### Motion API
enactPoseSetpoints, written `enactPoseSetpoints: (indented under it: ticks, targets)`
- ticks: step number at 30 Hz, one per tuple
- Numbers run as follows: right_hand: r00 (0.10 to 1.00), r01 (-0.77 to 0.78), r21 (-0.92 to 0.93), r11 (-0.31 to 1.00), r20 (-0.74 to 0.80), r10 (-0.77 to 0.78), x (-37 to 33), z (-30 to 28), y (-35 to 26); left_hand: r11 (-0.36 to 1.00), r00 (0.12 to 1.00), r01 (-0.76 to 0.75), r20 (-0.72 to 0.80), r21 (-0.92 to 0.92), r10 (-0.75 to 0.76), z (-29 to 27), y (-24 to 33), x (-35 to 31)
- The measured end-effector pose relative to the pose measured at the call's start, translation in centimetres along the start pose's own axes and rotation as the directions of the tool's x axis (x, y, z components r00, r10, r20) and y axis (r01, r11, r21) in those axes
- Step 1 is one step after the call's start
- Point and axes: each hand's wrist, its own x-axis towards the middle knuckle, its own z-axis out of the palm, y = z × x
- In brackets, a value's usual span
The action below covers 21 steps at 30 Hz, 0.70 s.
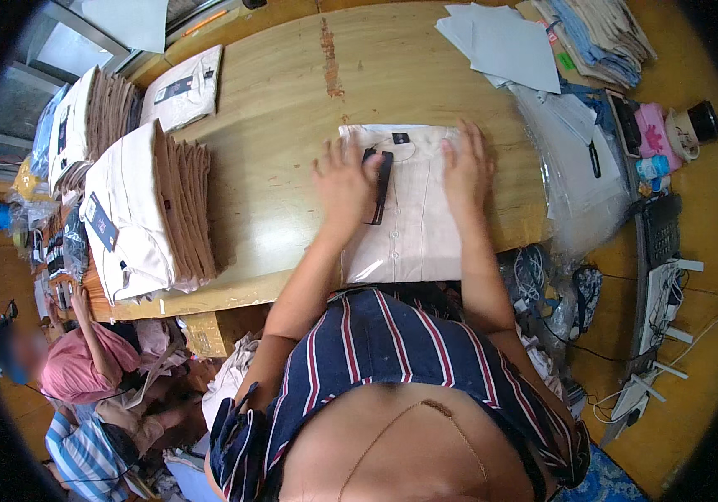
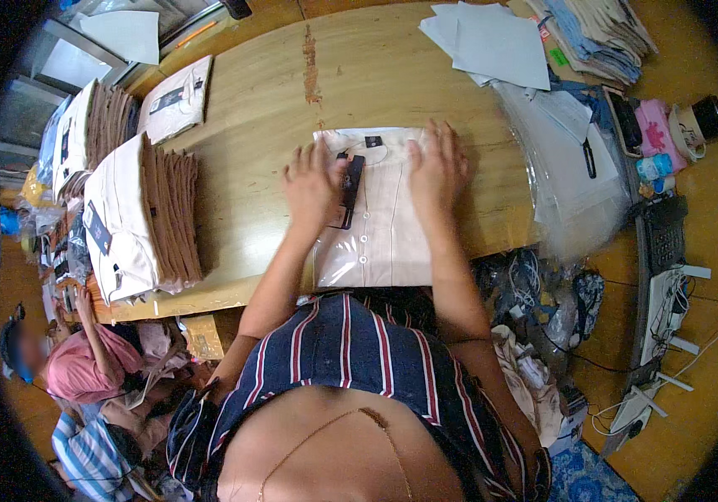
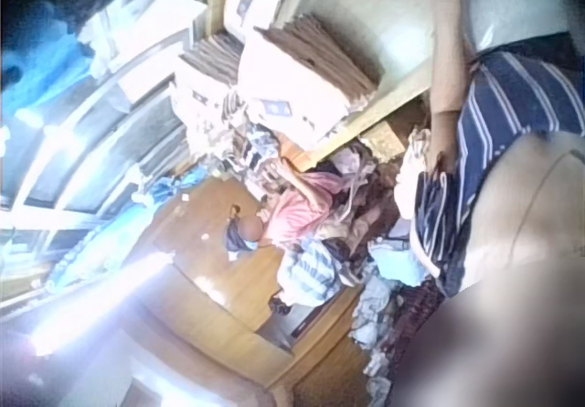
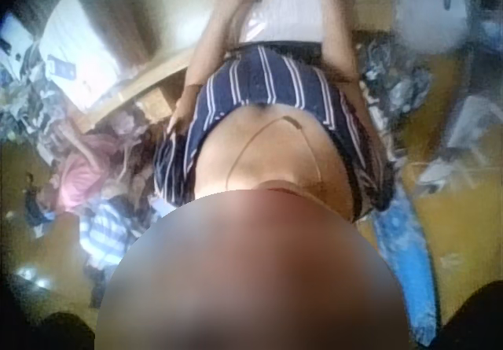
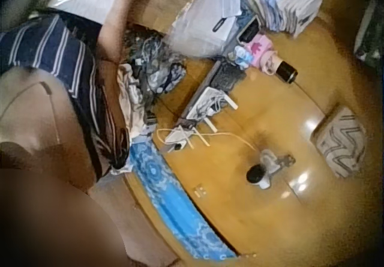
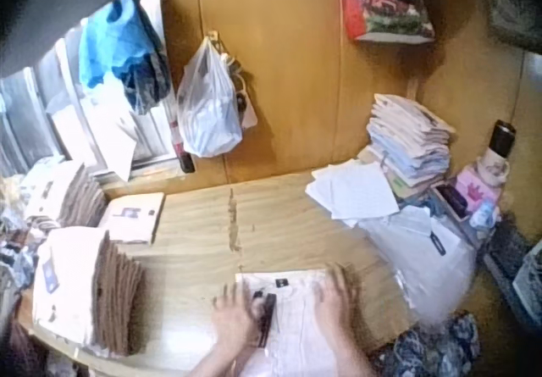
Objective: The person repeatedly places folded shirts into clear plastic bags, inserts white paper inserts, and seals the bags on a wooden table. The person stacks the packaged shirts to the left side of the table.
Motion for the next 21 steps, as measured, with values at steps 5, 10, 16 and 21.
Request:
enactPoseSetpoints:
  ticks: [5, 10, 16, 21]
  targets:
    - [0.985, 0.051, -0.143, 0.988, 0.170, -0.027, -1.5, 3.7, -0.5, 0.998, 0.984, -0.035, 0.171, -0.042, 0.042, 1.7, 4.2, -0.8]
    - [0.964, 0.034, -0.213, 0.976, 0.264, 0.024, -1.9, 4.0, -0.9, 0.999, 0.964, 0.004, 0.266, -0.033, 0.005, 2.2, 4.0, -1.0]
    - [0.954, 0.036, -0.232, 0.972, 0.298, 0.035, -1.7, 4.4, -0.9, 0.999, 0.950, 0.019, 0.312, -0.038, -0.006, 2.4, 3.9, -0.7]
    - [0.941, 0.029, -0.251, 0.967, 0.334, 0.058, -1.4, 4.3, -1.1, 0.997, 0.947, 0.032, 0.322, -0.066, -0.009, 2.6, 3.9, -0.5]
